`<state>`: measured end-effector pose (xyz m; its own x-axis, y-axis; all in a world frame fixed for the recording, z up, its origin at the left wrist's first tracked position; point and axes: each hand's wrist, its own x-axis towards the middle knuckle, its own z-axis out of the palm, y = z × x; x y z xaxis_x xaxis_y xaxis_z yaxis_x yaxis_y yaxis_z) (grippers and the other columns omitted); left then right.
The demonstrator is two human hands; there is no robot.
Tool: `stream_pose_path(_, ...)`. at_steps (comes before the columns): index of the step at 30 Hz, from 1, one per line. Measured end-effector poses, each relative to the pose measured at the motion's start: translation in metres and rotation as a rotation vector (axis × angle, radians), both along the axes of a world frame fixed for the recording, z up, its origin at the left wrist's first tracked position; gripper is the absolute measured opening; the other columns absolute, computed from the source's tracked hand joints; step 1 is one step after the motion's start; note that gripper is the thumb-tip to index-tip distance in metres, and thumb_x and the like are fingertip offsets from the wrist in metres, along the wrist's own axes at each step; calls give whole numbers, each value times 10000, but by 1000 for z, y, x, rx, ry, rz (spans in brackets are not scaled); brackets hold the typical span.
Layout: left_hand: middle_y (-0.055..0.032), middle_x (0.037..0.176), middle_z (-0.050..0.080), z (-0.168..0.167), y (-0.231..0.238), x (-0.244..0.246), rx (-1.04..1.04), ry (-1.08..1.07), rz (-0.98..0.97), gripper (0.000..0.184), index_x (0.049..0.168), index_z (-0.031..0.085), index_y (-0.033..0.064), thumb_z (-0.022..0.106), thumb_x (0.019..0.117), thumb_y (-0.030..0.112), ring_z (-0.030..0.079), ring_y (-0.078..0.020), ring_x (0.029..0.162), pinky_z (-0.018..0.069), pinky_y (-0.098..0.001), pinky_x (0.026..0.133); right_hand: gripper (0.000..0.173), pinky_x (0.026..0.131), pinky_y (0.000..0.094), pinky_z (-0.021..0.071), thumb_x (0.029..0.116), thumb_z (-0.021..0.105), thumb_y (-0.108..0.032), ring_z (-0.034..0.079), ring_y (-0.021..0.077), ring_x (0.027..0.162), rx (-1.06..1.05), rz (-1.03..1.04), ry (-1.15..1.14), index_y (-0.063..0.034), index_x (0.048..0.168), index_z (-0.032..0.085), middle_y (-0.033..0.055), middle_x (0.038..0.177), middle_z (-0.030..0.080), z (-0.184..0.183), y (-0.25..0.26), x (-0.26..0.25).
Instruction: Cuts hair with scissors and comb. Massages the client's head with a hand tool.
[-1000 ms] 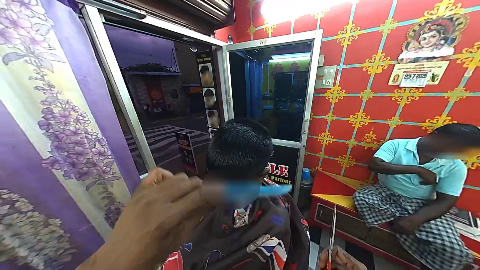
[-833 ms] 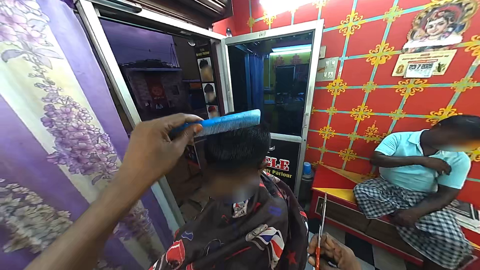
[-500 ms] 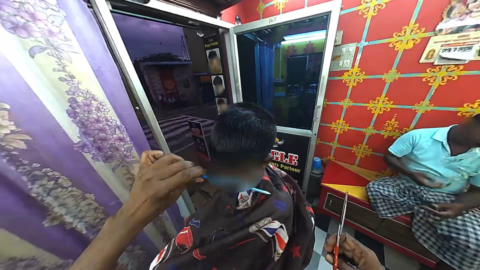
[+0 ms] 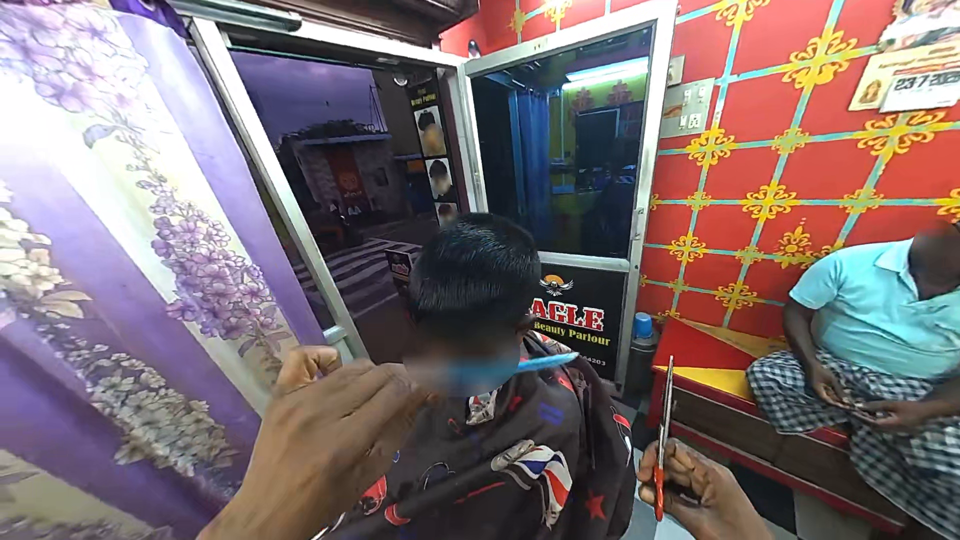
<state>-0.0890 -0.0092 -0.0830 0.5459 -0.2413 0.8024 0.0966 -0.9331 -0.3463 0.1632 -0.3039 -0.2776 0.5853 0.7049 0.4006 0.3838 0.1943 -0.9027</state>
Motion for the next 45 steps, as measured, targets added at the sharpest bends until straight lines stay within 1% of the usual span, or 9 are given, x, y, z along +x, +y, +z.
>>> stream_pose_path(4, -114, 859, 734, 39, -15, 27, -233, -140, 101, 306, 1147, 737, 50, 555, 1036, 270, 648, -228, 663, 483, -458, 615, 301, 767, 275, 632, 821, 786, -58, 732, 120, 873, 46, -7, -41, -39, 1101, 677, 25, 1010, 745, 8, 15, 17)
stream_pose_path(6, -20, 883, 726, 49, -11, 36, -404, -59, 166, 309, 1189, 713, 140, 541, 1052, 358, 679, -153, 706, 544, -397, 603, 285, 771, 279, 632, 834, 778, -58, 733, 135, 879, 57, 22, -32, -38, 1099, 674, 36, 1009, 744, 13, 22, 21)
stream_pose_path(15, -19, 901, 731, -46, -27, 43, -259, -64, 201, 330, 1089, 772, 142, 502, 1047, 326, 658, -177, 726, 479, -408, 631, 217, 752, 295, 627, 864, 737, -77, 726, 131, 857, -32, 72, -181, -79, 1077, 697, 11, 989, 744, 44, 33, 77)
stream_pose_path(22, -79, 1116, 685, -57, -18, 59, -231, -268, 217, 326, 1208, 735, 162, 640, 984, 379, 590, -237, 947, 404, -431, 793, 221, 641, 518, 571, 821, 747, 12, 691, 247, 721, -125, -264, -1081, -98, 1009, 715, 48, 850, 702, 177, 59, 133)
stream_pose_path(30, -117, 1107, 685, -23, -18, 63, -176, -353, 273, 360, 1212, 746, 112, 630, 986, 367, 594, -245, 913, 416, -430, 771, 179, 732, 444, 534, 839, 737, 47, 676, 251, 721, -98, -188, -1712, -87, 953, 703, 67, 818, 695, 279, 102, 136)
stream_pose_path(33, -133, 1107, 690, -12, -16, 65, -169, -367, 286, 354, 1192, 753, 88, 635, 976, 342, 603, -260, 926, 415, -443, 779, 268, 986, 396, 427, 1036, 484, 14, 609, 307, 1104, -881, -221, -1511, 99, 1248, 624, 202, 1194, 673, 336, 76, 7)
stream_pose_path(37, -116, 1132, 683, -5, -14, 66, -134, -387, 292, 335, 1205, 747, 107, 656, 973, 331, 588, -255, 943, 396, -449, 796, 168, 731, 425, 525, 877, 732, -2, 671, 246, 735, -181, -143, -1779, -102, 1011, 709, 66, 836, 687, 307, 121, 120)
stream_pose_path(41, -114, 1125, 679, -4, -15, 67, -73, -397, 288, 319, 1210, 732, 119, 648, 984, 327, 577, -242, 940, 375, -431, 812, 374, 971, 426, 434, 968, 660, -51, 604, 293, 1130, -799, -160, -1721, 16, 1332, 606, 142, 1227, 658, 332, 94, 31)
stream_pose_path(45, -106, 1114, 677, -6, -16, 66, -62, -401, 274, 306, 1207, 726, 130, 648, 990, 331, 575, -226, 955, 365, -411, 828, 236, 858, 406, 463, 934, 683, -29, 631, 276, 988, -611, -169, -1840, 14, 1166, 673, 125, 1066, 679, 320, 97, 34)
